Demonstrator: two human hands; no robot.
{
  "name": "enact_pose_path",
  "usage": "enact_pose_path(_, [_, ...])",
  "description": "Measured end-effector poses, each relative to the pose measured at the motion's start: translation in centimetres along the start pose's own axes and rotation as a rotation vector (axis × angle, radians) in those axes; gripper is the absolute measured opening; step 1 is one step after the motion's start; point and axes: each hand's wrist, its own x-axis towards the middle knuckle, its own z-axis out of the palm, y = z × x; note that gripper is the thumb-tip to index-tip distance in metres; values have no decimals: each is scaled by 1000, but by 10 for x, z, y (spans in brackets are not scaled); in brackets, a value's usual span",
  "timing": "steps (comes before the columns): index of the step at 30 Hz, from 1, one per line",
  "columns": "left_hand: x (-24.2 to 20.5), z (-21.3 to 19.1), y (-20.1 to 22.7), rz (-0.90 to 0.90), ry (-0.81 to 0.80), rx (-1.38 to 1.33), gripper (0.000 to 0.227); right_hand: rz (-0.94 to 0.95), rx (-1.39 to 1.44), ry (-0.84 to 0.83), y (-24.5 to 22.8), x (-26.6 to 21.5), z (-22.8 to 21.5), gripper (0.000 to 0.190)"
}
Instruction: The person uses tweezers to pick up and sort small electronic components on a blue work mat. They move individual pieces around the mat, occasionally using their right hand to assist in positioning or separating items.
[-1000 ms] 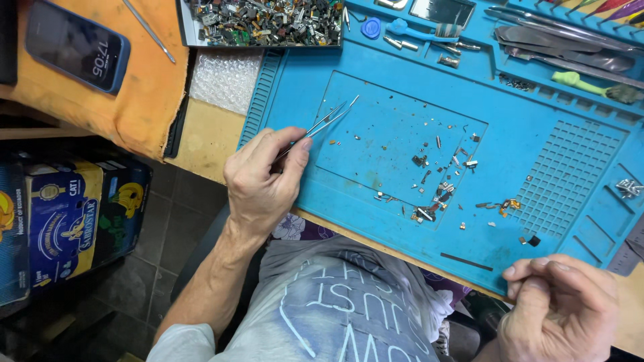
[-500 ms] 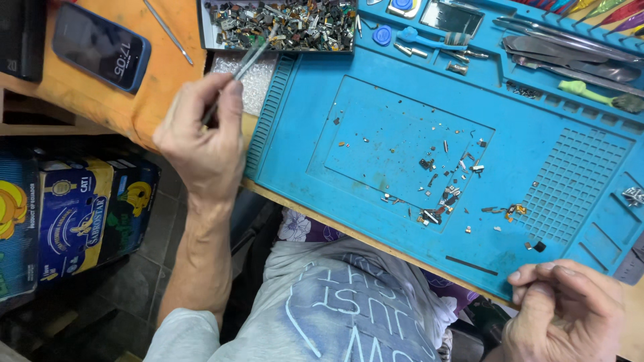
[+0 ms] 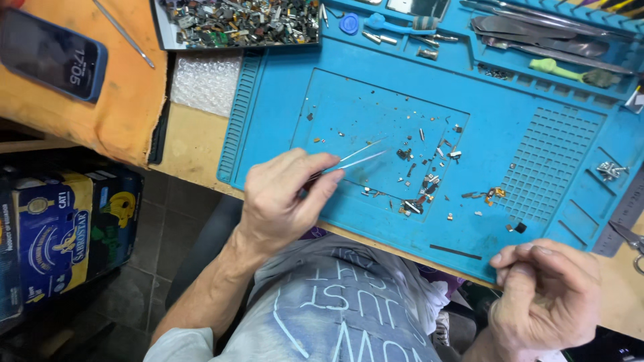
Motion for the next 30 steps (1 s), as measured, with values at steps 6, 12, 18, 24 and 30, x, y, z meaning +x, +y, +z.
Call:
enact_pose_path(6, [14, 31, 4, 15, -29, 22, 10, 13, 3, 15, -3, 1, 1, 28])
enact_pose_path(12, [17, 32, 2, -19, -68, 14, 10, 28, -24, 9, -13, 4, 5, 26])
enact_pose_path(18, [19, 35, 2, 6, -37, -14, 3, 33, -9, 20, -12, 4, 5, 27])
enact_pose_path(24, [18, 34, 2, 50, -17, -15, 3, 1, -9, 3, -10, 6, 5, 27])
enact_pose_path(30, [22, -7, -1, -35, 148, -19, 7, -13, 19, 7, 0, 2, 1, 29])
